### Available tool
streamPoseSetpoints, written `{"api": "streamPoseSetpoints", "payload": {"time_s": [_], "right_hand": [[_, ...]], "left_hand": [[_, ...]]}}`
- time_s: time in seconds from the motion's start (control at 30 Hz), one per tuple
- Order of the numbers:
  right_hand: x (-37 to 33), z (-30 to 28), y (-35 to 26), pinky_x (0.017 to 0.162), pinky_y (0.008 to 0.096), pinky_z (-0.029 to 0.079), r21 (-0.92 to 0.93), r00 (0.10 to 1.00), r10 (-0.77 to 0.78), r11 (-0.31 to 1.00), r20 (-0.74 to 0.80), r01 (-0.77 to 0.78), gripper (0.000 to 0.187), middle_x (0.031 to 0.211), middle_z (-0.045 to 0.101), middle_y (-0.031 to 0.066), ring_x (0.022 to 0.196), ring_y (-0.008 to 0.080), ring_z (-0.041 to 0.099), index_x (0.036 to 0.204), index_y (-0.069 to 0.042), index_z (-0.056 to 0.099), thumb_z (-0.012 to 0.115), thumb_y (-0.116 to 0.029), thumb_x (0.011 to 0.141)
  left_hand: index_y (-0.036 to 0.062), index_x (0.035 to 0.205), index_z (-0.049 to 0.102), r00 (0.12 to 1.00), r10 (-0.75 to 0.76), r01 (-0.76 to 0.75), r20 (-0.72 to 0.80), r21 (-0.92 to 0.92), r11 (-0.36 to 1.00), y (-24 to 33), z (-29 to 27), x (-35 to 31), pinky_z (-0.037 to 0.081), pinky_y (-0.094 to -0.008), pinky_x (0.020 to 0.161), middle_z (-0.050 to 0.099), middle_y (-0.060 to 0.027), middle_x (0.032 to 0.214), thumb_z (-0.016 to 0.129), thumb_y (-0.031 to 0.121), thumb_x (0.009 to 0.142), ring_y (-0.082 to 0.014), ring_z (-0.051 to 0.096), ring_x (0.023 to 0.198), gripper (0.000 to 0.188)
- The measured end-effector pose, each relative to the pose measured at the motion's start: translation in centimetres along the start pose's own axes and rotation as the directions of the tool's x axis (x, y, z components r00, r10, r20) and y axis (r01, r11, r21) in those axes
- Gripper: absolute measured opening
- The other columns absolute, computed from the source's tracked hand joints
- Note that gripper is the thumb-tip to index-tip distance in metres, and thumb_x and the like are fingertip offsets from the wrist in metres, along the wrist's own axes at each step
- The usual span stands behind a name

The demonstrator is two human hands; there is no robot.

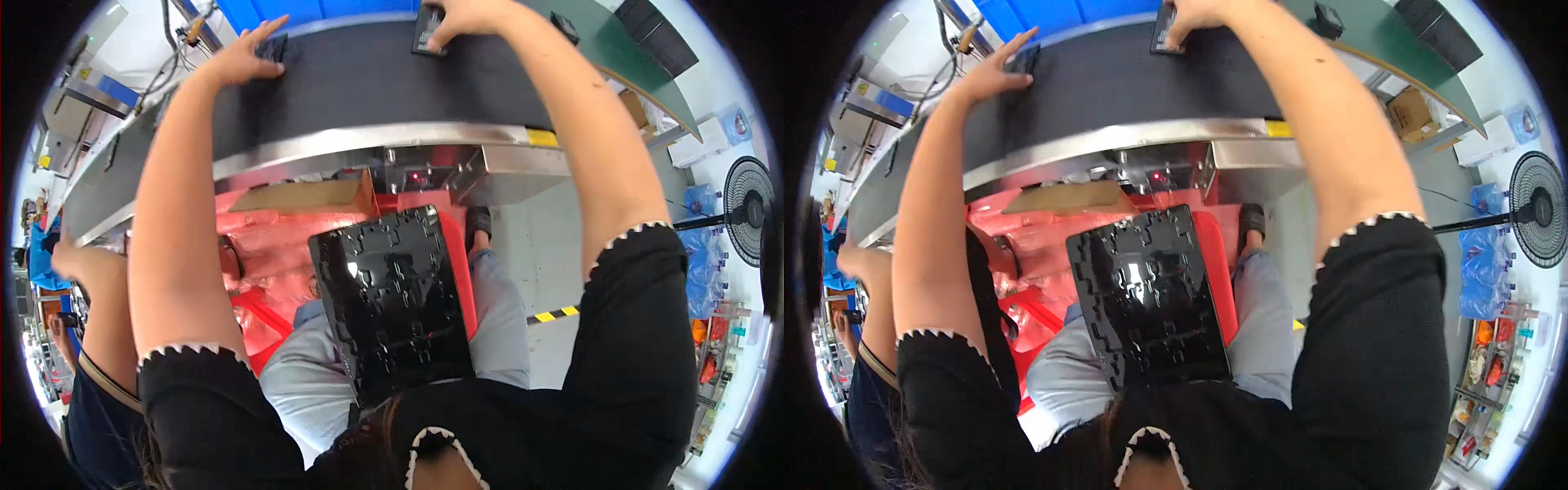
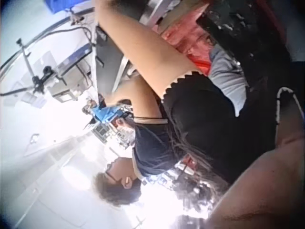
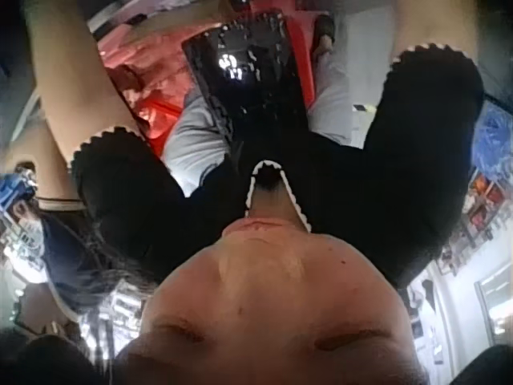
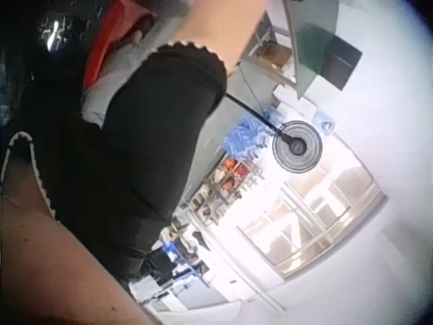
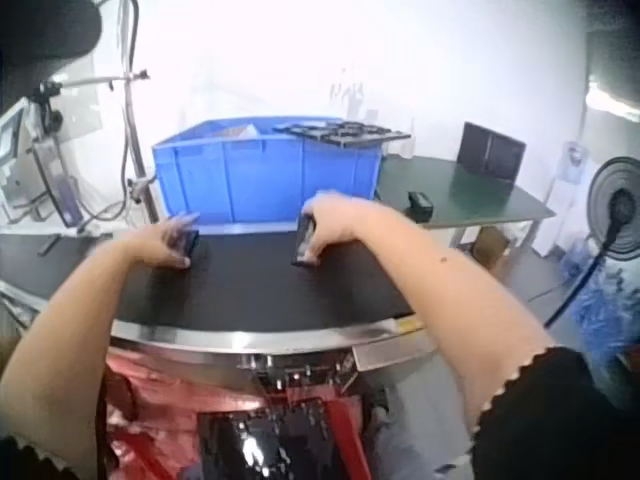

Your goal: The person sits on a low stool and repeatedly picks up small black rectangular electronic components from a red tray on their lap. They place these components onto a nearby table and then return them to the tray, performing this repetitive cycle continuously.

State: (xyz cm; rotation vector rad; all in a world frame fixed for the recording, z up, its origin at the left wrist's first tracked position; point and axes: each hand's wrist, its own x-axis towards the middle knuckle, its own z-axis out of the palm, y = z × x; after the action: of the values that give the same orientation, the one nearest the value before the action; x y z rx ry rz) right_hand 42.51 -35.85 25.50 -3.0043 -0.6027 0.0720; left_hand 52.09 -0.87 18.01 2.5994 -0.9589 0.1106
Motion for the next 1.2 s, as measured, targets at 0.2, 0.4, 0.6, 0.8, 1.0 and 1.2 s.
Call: {"api": "streamPoseSetpoints", "payload": {"time_s": [0.2, 0.4, 0.6, 0.8, 1.0, 1.2], "right_hand": [[-11.2, -0.3, -7.3, 0.081, 0.0397, 0.049, 0.466, 0.88, 0.129, 0.878, -0.457, 0.113, 0.026, 0.098, 0.066, 0.0158, 0.088, 0.031, 0.063, 0.098, 0.003, 0.067, 0.066, -0.014, 0.078], [-15.5, 14.3, -14.4, 0.084, 0.0388, 0.051, 0.712, 0.965, -0.086, 0.66, -0.247, 0.241, 0.031, 0.101, 0.068, 0.0175, 0.09, 0.0298, 0.067, 0.107, 0.0, 0.068, 0.069, -0.017, 0.08], [-13.4, 26.1, -15.8, 0.093, 0.0392, 0.043, 0.501, 0.971, -0.131, 0.838, -0.199, 0.216, 0.034, 0.098, 0.059, 0.0105, 0.101, 0.0304, 0.051, 0.112, -0.008, 0.068, 0.07, -0.018, 0.08], [-16.2, 25.0, -16.9, 0.092, 0.0391, 0.043, 0.579, 0.911, 0.029, 0.78, -0.411, 0.236, 0.028, 0.102, 0.057, 0.0104, 0.099, 0.0289, 0.053, 0.108, -0.005, 0.068, 0.07, -0.014, 0.081], [-16.1, 15.6, -17.2, 0.077, 0.0314, 0.05, 0.62, 0.862, -0.083, 0.66, -0.499, 0.423, 0.015, 0.088, 0.065, 0.0113, 0.084, 0.0224, 0.064, 0.098, 0.001, 0.069, 0.065, -0.009, 0.088], [-8.0, 8.0, -15.1, 0.081, 0.0297, 0.049, 0.449, 0.742, -0.036, 0.777, -0.669, 0.442, 0.018, 0.093, 0.069, 0.0088, 0.089, 0.0187, 0.064, 0.096, -0.001, 0.07, 0.064, -0.016, 0.09]], "left_hand": [[0.0155, 0.143, 0.045, 0.97, -0.174, 0.194, 0.167, -0.11, 0.975, 4.4, 0.0, 2.2, 0.033, -0.0383, 0.11, 0.047, -0.0181, 0.142, 0.079, 0.036, 0.076, -0.0299, 0.042, 0.133, 0.077], [0.0095, 0.137, 0.05, 0.944, -0.229, 0.176, -0.238, -0.224, 0.959, 11.4, 1.8, -2.7, 0.031, -0.0384, 0.112, 0.039, -0.0269, 0.145, 0.082, 0.03, 0.071, -0.0365, 0.036, 0.137, 0.076], [0.0082, 0.137, 0.052, 0.826, 0.228, -0.22, -0.516, 0.077, 0.972, 17.2, 1.1, -13.7, 0.039, -0.0418, 0.103, 0.054, -0.0174, 0.128, 0.082, 0.03, 0.072, -0.0324, 0.05, 0.123, 0.075], [0.0006, 0.134, 0.05, 0.999, 0.017, -0.017, 0.028, -0.017, 1.0, 17.8, 8.2, -24.7, 0.039, -0.046, 0.103, 0.05, -0.021, 0.13, 0.085, 0.029, 0.059, -0.0379, 0.05, 0.12, 0.087], [0.0055, 0.148, 0.03, 0.992, -0.079, 0.074, 0.103, 0.049, 0.996, 16.8, 19.0, -29.6, 0.013, -0.0523, 0.117, 0.022, -0.0133, 0.157, 0.054, 0.035, 0.093, -0.0315, 0.018, 0.146, 0.067], [0.0057, 0.148, 0.03, 0.984, -0.132, 0.133, 0.116, 0.002, 0.991, 17.5, 18.9, -29.4, 0.008, -0.0524, 0.118, 0.02, -0.0115, 0.158, 0.046, 0.019, 0.095, -0.0318, 0.013, 0.147, 0.058]]}}
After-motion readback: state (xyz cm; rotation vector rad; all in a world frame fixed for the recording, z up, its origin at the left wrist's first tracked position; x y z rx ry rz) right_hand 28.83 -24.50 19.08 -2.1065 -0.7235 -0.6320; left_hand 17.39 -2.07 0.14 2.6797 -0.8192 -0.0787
